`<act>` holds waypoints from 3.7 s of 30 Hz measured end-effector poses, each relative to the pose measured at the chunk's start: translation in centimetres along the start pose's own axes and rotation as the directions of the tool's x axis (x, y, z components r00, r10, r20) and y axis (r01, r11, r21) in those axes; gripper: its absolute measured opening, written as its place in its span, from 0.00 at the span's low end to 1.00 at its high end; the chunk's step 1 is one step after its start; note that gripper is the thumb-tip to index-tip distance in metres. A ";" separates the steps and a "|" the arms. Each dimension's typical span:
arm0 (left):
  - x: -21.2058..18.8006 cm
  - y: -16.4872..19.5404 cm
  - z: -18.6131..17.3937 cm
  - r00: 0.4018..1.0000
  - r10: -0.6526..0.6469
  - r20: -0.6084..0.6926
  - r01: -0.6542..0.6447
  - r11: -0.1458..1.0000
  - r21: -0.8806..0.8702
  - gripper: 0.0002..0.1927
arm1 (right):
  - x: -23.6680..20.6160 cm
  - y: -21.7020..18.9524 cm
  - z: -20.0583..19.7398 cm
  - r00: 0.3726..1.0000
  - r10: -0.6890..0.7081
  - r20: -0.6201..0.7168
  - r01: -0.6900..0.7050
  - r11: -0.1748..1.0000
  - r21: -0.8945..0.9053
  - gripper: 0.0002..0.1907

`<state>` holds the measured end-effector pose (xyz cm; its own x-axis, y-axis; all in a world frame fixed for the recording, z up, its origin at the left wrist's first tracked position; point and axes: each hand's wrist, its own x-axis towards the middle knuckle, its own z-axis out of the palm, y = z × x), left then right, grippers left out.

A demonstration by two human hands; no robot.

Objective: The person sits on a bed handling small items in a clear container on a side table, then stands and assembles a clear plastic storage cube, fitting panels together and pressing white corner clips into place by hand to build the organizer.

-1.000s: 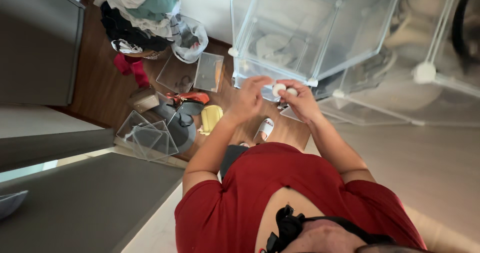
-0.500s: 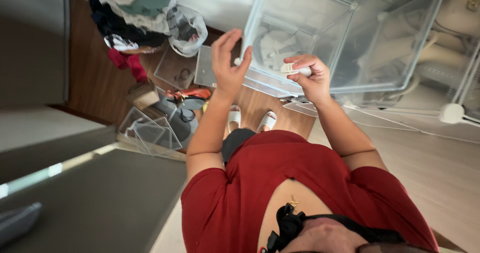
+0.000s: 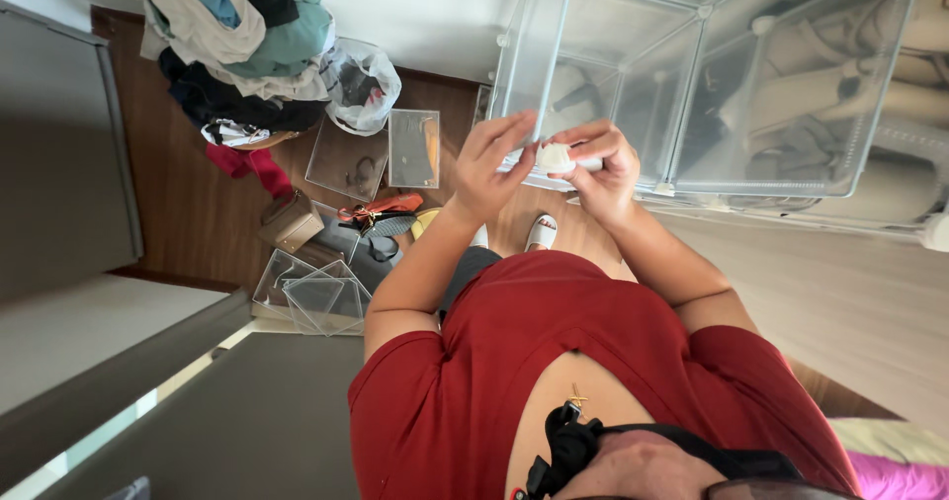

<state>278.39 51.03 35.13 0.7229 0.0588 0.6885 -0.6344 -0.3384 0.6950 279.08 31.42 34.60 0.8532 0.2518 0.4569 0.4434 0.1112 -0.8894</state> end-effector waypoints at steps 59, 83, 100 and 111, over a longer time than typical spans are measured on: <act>0.9 -2.9 -1.8 0.994 -0.052 0.093 0.078 0.950 -0.303 0.23 | 2.4 -3.0 5.7 0.981 -0.178 -0.080 0.121 0.876 -0.466 0.16; 0.9 -2.5 -0.5 0.992 -0.098 0.074 0.118 0.926 -0.358 0.21 | 3.7 -5.0 5.5 0.982 -0.099 -0.162 -0.034 0.750 -0.661 0.22; -0.5 -2.2 -0.2 0.999 -0.053 0.010 0.053 0.958 -0.280 0.21 | 0.7 -2.2 2.9 0.968 0.053 -0.246 -0.096 0.981 -0.168 0.22; -3.2 -2.5 -2.4 0.935 0.310 0.175 -0.250 0.921 -0.297 0.18 | -1.0 -5.8 -2.4 0.737 0.675 0.011 -0.468 0.499 0.729 0.25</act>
<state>277.01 53.97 31.69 0.5266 -0.2139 0.8228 -0.8469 -0.0474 0.5297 276.34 28.23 39.35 0.9255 0.2715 -0.2641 -0.3785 0.6386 -0.6700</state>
